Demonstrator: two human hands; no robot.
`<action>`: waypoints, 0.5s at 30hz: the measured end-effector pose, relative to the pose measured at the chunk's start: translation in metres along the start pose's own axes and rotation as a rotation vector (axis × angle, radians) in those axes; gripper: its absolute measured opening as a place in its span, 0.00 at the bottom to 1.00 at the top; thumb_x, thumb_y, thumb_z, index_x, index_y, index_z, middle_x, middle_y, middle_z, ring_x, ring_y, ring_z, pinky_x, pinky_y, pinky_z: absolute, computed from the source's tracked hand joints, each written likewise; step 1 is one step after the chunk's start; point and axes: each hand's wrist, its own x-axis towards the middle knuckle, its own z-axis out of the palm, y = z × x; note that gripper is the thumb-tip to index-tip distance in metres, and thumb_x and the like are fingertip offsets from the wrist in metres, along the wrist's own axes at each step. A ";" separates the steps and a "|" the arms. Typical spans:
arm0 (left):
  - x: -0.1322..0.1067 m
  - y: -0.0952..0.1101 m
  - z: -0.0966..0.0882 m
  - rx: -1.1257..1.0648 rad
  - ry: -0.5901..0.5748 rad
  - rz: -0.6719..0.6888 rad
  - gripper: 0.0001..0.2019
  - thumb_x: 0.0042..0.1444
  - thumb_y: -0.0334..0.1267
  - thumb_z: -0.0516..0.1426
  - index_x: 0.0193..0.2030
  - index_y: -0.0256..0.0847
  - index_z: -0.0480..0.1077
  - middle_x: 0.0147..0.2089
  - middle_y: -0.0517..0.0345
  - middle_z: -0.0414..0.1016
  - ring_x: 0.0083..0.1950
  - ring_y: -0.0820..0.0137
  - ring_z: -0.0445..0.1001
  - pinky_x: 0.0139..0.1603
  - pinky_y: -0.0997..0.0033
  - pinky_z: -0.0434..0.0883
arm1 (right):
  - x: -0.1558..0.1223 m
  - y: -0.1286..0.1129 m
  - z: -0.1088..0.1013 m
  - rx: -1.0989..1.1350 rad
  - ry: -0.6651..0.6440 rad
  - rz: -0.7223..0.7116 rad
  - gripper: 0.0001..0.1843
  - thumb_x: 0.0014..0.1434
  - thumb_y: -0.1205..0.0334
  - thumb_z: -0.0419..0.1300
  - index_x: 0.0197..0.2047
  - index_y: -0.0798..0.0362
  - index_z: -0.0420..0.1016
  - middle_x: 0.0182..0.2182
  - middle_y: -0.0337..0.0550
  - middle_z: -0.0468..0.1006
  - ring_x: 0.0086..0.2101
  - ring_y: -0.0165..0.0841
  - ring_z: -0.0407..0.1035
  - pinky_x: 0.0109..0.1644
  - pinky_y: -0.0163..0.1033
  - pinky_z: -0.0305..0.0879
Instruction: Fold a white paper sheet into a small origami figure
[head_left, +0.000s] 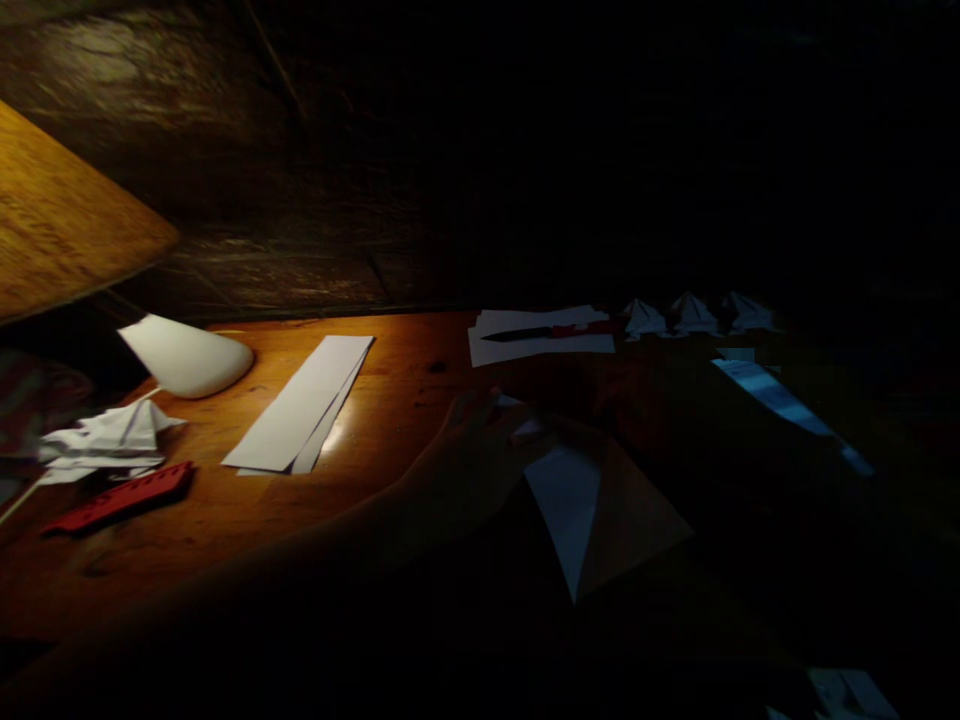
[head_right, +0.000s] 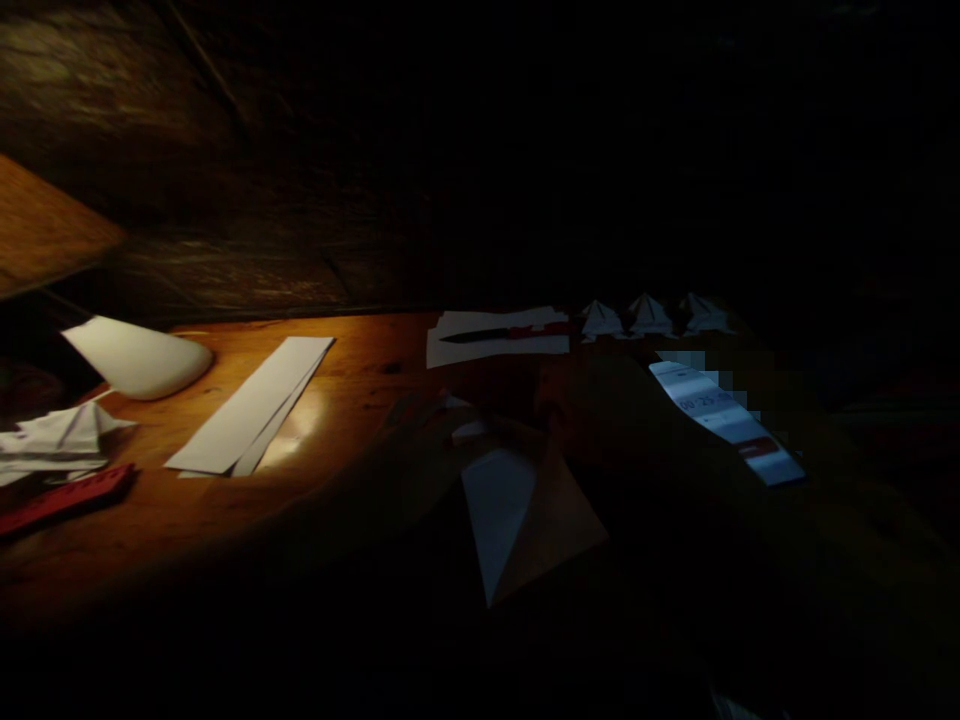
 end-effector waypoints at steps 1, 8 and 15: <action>0.000 0.001 -0.001 -0.008 -0.006 -0.008 0.23 0.69 0.31 0.55 0.67 0.54 0.70 0.70 0.51 0.68 0.69 0.37 0.64 0.62 0.29 0.65 | 0.002 -0.005 0.001 0.042 -0.006 -0.025 0.13 0.60 0.70 0.57 0.37 0.53 0.85 0.37 0.46 0.83 0.37 0.38 0.76 0.42 0.42 0.68; 0.005 -0.001 -0.007 -0.081 0.026 0.089 0.17 0.71 0.32 0.54 0.63 0.47 0.73 0.70 0.52 0.68 0.70 0.48 0.65 0.69 0.40 0.65 | 0.003 -0.032 0.003 0.083 -0.111 -0.144 0.12 0.61 0.69 0.57 0.41 0.52 0.83 0.44 0.48 0.84 0.41 0.39 0.77 0.46 0.43 0.70; 0.011 -0.006 0.002 -0.296 0.022 0.175 0.15 0.72 0.31 0.51 0.59 0.38 0.74 0.71 0.47 0.65 0.74 0.59 0.62 0.71 0.59 0.68 | 0.003 -0.042 0.001 -0.056 -0.128 -0.068 0.09 0.64 0.65 0.58 0.39 0.51 0.81 0.38 0.48 0.84 0.37 0.40 0.77 0.41 0.43 0.68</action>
